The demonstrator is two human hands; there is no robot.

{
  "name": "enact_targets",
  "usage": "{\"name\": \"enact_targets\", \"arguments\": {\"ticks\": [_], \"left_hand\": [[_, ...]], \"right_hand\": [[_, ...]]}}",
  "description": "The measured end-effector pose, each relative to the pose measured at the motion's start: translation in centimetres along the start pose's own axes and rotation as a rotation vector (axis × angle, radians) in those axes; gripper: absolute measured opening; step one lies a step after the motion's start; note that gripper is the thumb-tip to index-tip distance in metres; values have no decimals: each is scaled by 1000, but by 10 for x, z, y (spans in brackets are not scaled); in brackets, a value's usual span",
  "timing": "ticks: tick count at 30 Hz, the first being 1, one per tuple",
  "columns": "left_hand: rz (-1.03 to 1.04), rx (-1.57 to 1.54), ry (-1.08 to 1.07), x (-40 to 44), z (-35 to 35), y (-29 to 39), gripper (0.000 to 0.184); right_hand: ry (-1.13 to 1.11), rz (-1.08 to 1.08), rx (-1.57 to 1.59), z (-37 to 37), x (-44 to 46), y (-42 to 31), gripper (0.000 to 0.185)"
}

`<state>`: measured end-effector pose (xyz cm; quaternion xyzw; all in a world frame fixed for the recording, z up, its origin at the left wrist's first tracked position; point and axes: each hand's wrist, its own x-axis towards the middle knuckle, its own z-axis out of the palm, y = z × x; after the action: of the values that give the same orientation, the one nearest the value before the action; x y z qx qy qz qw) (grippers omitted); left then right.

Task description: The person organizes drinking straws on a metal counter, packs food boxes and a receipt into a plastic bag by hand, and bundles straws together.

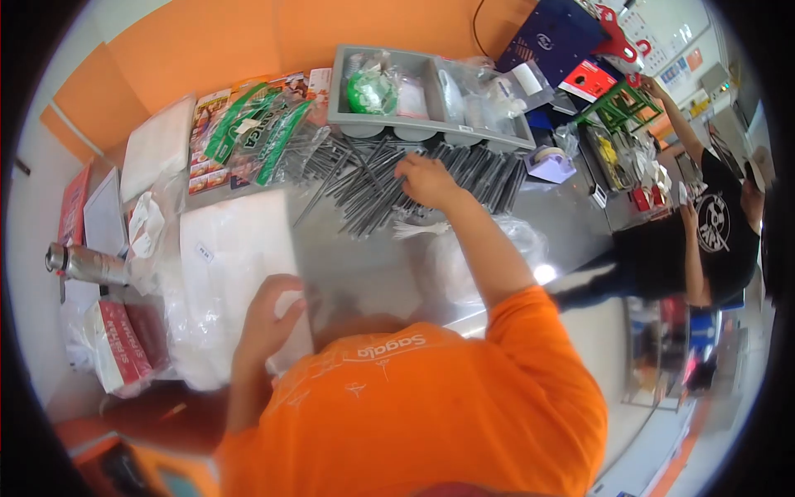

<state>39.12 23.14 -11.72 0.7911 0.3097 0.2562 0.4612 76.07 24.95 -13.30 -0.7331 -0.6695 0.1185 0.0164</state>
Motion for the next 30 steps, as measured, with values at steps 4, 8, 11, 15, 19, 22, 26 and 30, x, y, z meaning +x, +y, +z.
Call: {"name": "enact_targets", "arguments": {"ticks": [4,8,11,15,19,22,26,30], "left_hand": [[66,33,-65,10,10,-2,21],[77,15,-168,5,14,-11,23],[49,26,-131,-4,10,-10,23],[-42,5,-89,-20,8,-11,22],[-44,25,-23,-31,4,-12,21],[-48,42,21,-33,0,-14,21],[-24,51,56,-33,-1,-18,22],[-66,29,5,-26,0,-13,21]], "right_hand": [[125,-226,-67,30,-14,-46,40],[204,-237,-503,46,11,-74,49],[-7,-169,-499,45,37,-85,50],[178,-333,-445,58,60,-78,48],[150,-228,-271,62,73,-75,38],[161,-285,-284,60,78,-70,31],[465,-364,41,35,71,-72,31],[534,-293,358,7,72,-77,29]]}}
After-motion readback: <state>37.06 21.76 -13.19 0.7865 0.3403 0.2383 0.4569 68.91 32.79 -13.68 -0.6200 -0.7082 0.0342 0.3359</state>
